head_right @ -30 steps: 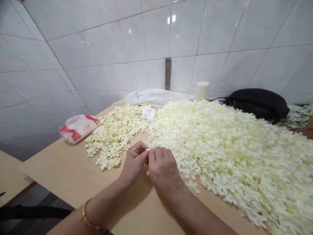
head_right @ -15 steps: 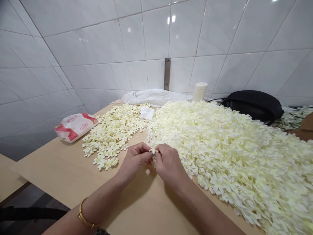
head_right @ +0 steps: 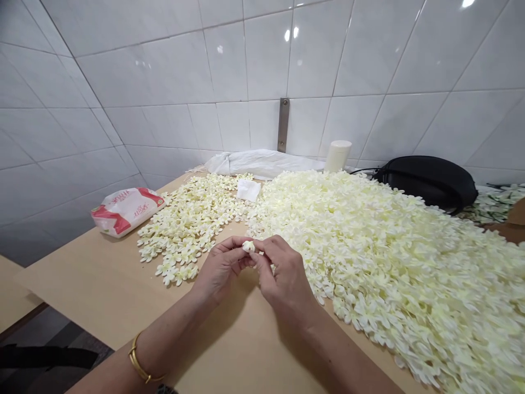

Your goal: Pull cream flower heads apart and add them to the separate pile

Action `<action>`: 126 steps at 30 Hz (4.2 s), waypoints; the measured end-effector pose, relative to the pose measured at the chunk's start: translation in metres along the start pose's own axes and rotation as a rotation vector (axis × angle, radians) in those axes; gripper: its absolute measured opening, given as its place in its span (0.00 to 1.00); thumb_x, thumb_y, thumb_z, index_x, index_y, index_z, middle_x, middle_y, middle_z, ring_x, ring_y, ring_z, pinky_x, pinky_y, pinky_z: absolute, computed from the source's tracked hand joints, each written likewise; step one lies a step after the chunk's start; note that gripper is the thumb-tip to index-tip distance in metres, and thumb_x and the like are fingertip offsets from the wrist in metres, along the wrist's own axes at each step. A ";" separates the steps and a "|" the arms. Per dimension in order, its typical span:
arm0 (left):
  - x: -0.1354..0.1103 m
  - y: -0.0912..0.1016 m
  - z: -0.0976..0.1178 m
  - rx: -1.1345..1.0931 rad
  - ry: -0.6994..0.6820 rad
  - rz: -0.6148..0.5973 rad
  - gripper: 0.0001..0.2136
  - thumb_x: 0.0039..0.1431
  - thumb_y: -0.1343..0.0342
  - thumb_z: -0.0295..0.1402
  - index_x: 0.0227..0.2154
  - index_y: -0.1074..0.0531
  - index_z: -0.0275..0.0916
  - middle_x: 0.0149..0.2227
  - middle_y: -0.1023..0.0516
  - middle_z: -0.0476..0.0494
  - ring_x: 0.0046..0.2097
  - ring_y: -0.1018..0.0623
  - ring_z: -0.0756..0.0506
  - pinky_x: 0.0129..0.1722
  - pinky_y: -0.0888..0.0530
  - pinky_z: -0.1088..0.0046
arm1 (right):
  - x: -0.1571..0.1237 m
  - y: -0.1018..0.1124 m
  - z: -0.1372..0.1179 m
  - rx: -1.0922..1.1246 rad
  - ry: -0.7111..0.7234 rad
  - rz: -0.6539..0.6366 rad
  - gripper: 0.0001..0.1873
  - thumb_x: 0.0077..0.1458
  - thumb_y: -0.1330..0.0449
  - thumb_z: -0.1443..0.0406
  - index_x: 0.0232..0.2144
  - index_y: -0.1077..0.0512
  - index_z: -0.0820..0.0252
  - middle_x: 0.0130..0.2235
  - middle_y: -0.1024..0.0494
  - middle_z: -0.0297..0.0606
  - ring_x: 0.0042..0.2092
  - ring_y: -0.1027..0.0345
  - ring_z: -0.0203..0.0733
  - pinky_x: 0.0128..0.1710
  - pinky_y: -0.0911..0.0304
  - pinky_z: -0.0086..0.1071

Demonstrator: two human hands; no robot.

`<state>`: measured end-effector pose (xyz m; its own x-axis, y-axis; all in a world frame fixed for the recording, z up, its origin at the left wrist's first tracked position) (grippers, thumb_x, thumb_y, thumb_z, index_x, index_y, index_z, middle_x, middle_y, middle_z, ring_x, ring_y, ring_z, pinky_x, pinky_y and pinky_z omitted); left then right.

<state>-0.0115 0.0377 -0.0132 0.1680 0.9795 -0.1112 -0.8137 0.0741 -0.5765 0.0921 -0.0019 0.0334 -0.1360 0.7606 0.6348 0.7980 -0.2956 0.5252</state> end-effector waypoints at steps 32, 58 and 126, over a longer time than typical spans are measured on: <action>-0.010 -0.015 -0.017 0.014 0.250 -0.280 0.14 0.45 0.41 0.42 0.24 0.31 0.33 0.20 0.30 0.48 0.21 0.30 0.53 0.21 0.36 0.79 | 0.003 0.012 -0.002 -0.185 0.018 0.008 0.18 0.54 0.51 0.66 0.14 0.46 0.58 0.15 0.44 0.27 0.17 0.50 0.28 0.18 0.51 0.24; 0.000 -0.001 -0.011 -0.084 0.178 -0.116 0.09 0.40 0.37 0.30 0.19 0.32 0.33 0.16 0.30 0.50 0.19 0.32 0.55 0.23 0.35 0.80 | 0.000 -0.005 0.011 0.090 -0.228 -0.185 0.18 0.52 0.47 0.66 0.46 0.32 0.66 0.19 0.32 0.29 0.21 0.38 0.33 0.24 0.39 0.27; 0.023 -0.032 -0.021 0.072 0.246 -0.261 0.20 0.36 0.39 0.48 0.18 0.33 0.33 0.15 0.32 0.49 0.16 0.33 0.54 0.19 0.38 0.77 | 0.004 0.018 0.024 -0.278 0.081 0.106 0.09 0.55 0.49 0.64 0.32 0.30 0.59 0.26 0.27 0.37 0.26 0.33 0.37 0.26 0.39 0.28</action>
<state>0.0306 0.0535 -0.0145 0.4970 0.8519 -0.1648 -0.7616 0.3373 -0.5534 0.1199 0.0096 0.0318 -0.1157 0.6716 0.7319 0.6203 -0.5266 0.5813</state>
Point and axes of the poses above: each hand's wrist, its own x-axis towards the middle knuckle, its own y-axis out of the back of the hand, z = x × y, the point moved 5 cm from there along x, towards the middle knuckle
